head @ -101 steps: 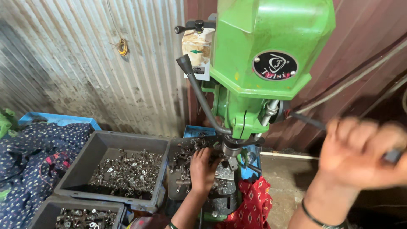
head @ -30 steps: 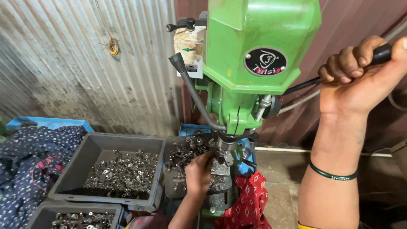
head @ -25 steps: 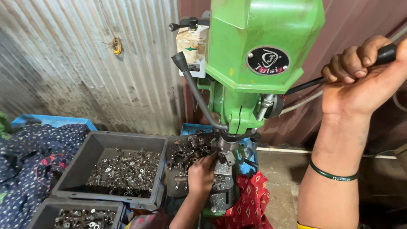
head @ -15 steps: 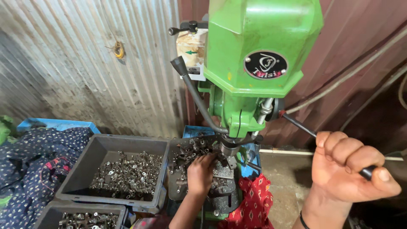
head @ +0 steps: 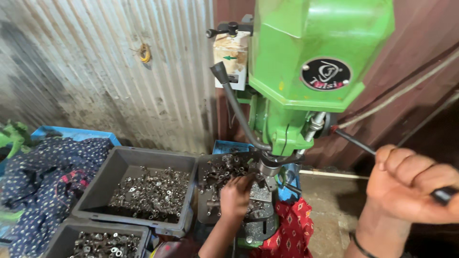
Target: The person operates a green drill press in a workshop. They repeatedly pick small metal parts from a bin, place them under the drill bit, and use the lever to lower the drill for processing before moving the parts aside.
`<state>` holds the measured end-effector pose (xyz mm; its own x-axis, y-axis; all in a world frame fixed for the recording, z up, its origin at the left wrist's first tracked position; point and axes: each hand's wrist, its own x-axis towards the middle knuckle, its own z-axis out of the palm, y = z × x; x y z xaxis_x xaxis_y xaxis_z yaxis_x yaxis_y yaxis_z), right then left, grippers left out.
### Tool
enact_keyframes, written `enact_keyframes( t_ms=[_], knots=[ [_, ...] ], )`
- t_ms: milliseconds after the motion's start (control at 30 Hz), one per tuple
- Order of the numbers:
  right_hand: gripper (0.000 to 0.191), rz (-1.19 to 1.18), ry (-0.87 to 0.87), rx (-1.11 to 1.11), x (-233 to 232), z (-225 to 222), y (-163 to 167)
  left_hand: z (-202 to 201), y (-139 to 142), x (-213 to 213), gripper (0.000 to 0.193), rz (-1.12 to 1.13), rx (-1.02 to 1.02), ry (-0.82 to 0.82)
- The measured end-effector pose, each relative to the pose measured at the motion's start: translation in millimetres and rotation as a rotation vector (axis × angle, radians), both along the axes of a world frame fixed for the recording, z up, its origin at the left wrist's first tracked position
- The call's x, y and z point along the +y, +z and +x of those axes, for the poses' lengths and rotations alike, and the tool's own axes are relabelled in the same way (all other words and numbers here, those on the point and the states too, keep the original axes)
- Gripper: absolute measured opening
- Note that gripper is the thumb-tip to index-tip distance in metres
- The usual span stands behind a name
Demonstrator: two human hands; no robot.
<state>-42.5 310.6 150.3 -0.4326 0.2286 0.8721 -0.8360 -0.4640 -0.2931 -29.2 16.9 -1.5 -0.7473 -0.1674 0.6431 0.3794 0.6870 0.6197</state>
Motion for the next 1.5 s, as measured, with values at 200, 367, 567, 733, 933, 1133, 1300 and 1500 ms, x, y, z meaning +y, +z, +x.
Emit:
enact_keyframes(
  t_ms=[200,367,567,733,933,1133,1300,1500],
  knots=[
    [0.046,-0.417,0.749,-0.292,-9.9,-41.1,102.5,13.0,15.0,-3.0,0.017,0.052,-0.05,-0.034],
    [0.043,-0.093,0.548,-0.315,3.9,-61.9,118.9,36.0,36.0,-60.5,0.034,0.132,0.179,0.313],
    [0.047,0.089,0.319,-0.25,26.0,-85.3,93.2,44.4,32.8,-93.7,0.041,-0.281,-0.302,0.707],
    [0.049,0.092,0.319,-0.261,21.2,-76.4,100.2,46.0,21.7,-78.0,0.02,-0.164,-0.269,0.563],
    [0.047,-0.328,0.824,-0.317,0.3,-50.8,117.4,42.8,21.1,-70.6,0.014,0.009,-0.146,0.483],
    [0.059,-0.432,0.982,-0.282,-4.3,-43.9,122.7,42.8,18.3,-38.8,0.031,0.513,0.014,-0.04],
    [0.057,-0.08,0.529,-0.228,-6.3,-39.0,123.7,27.8,21.1,3.0,0.033,0.358,-0.187,-0.101],
    [0.058,-0.506,1.019,-0.301,-21.4,-22.9,139.1,21.3,32.5,13.8,0.027,0.292,-0.037,-0.095]
  ],
)
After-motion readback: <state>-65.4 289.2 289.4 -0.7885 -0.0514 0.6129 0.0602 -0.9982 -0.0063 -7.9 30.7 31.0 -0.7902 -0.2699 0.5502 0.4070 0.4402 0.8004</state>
